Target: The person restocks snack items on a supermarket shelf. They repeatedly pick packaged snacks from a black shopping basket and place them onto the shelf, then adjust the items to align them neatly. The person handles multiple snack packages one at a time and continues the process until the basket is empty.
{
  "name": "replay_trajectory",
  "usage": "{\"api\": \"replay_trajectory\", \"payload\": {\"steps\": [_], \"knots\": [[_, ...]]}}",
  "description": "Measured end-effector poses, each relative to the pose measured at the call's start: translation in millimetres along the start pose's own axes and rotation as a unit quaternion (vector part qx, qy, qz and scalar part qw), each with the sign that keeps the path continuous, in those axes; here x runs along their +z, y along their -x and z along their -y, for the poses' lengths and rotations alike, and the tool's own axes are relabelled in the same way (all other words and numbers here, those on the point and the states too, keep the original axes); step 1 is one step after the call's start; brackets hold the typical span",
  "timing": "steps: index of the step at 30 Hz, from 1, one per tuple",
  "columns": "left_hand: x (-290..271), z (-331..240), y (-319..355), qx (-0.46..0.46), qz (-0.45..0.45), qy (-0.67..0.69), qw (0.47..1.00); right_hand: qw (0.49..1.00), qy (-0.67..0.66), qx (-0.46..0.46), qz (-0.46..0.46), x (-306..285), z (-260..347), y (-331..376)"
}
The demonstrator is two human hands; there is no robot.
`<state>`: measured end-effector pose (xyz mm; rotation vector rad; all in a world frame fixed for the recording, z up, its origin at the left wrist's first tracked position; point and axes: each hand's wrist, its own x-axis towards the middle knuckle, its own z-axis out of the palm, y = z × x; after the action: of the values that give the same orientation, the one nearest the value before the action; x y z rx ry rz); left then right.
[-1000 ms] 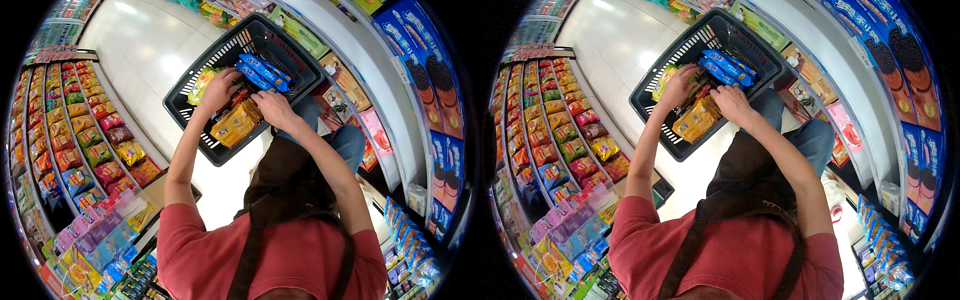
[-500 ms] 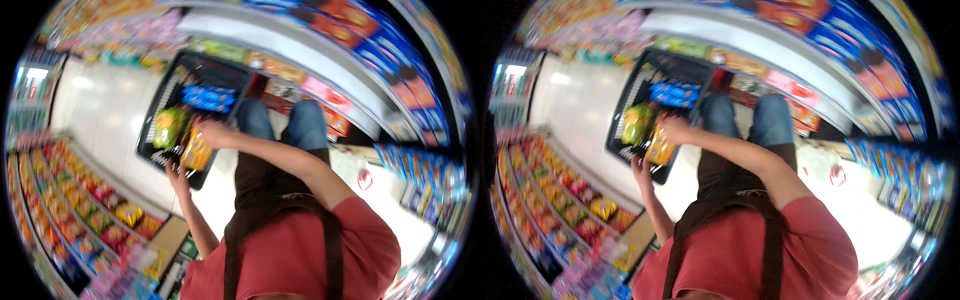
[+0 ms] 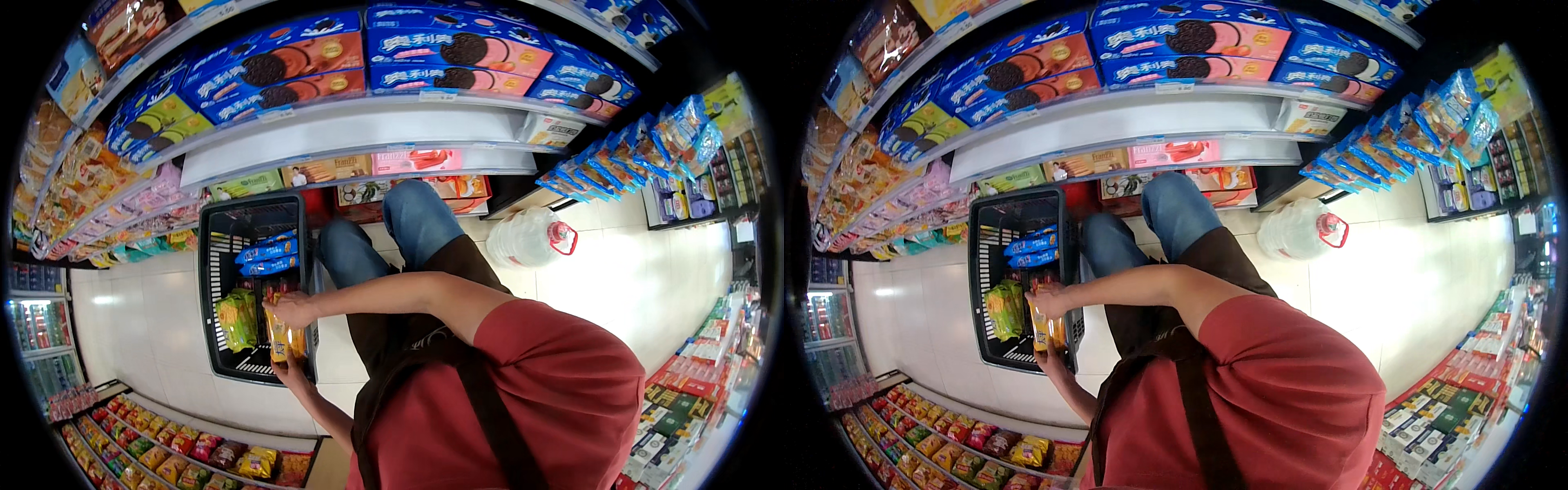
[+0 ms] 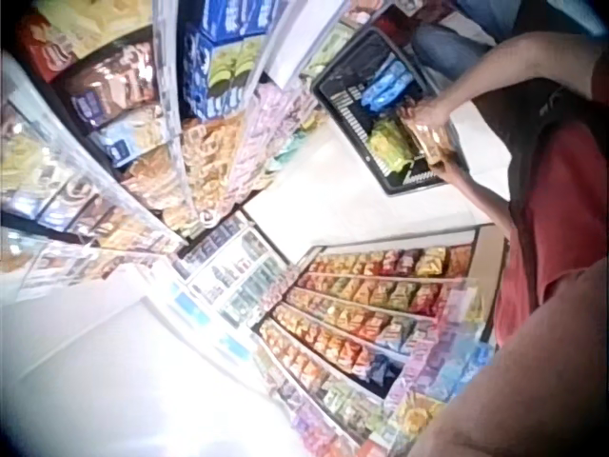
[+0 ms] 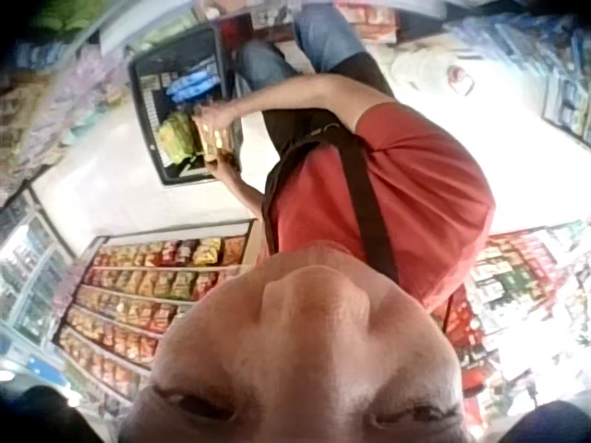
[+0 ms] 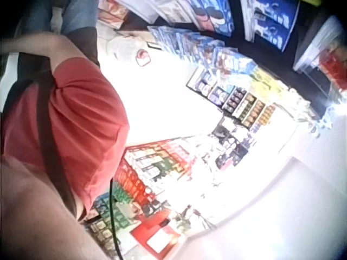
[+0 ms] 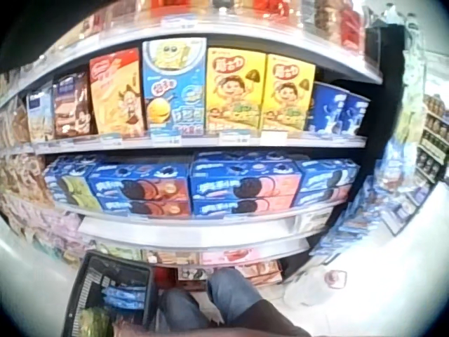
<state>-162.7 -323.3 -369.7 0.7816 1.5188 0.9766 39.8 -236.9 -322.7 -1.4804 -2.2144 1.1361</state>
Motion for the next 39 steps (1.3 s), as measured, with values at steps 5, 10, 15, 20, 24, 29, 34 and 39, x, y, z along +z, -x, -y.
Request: {"api": "replay_trajectory", "payload": {"steps": [5, 10, 15, 20, 24, 29, 34, 39], "knots": [[-5, 4, -2, 0.055, -0.043, 0.008, 0.998, 0.999, -0.016, -0.004, -0.036, -4, 12, 10], [12, -33, 21, 0.155, -0.059, -0.039, 0.985, 0.994, -0.071, 0.007, -0.077, -24, 30, 28], [57, -83, 40, 0.206, -0.027, -0.023, 0.978, 0.956, -0.156, 0.007, -0.247, -67, 35, 88], [143, -130, 63, 0.273, 0.108, -0.032, 0.955, 0.894, -0.147, -0.005, -0.423, -111, 3, 163], [227, -149, 80, 0.269, 0.232, -0.019, 0.935, 0.850, -0.097, 0.047, -0.515, -149, -21, 231], [317, -169, 111, 0.292, 0.339, -0.006, 0.894, 0.785, -0.064, 0.098, -0.608, -181, -46, 294], [398, -173, 118, 0.324, 0.391, 0.020, 0.861, 0.732, -0.151, 0.141, -0.649, -206, -65, 336], [463, -166, 114, 0.315, 0.425, 0.010, 0.848, 0.707, -0.120, 0.120, -0.687, -220, -113, 354]]}}
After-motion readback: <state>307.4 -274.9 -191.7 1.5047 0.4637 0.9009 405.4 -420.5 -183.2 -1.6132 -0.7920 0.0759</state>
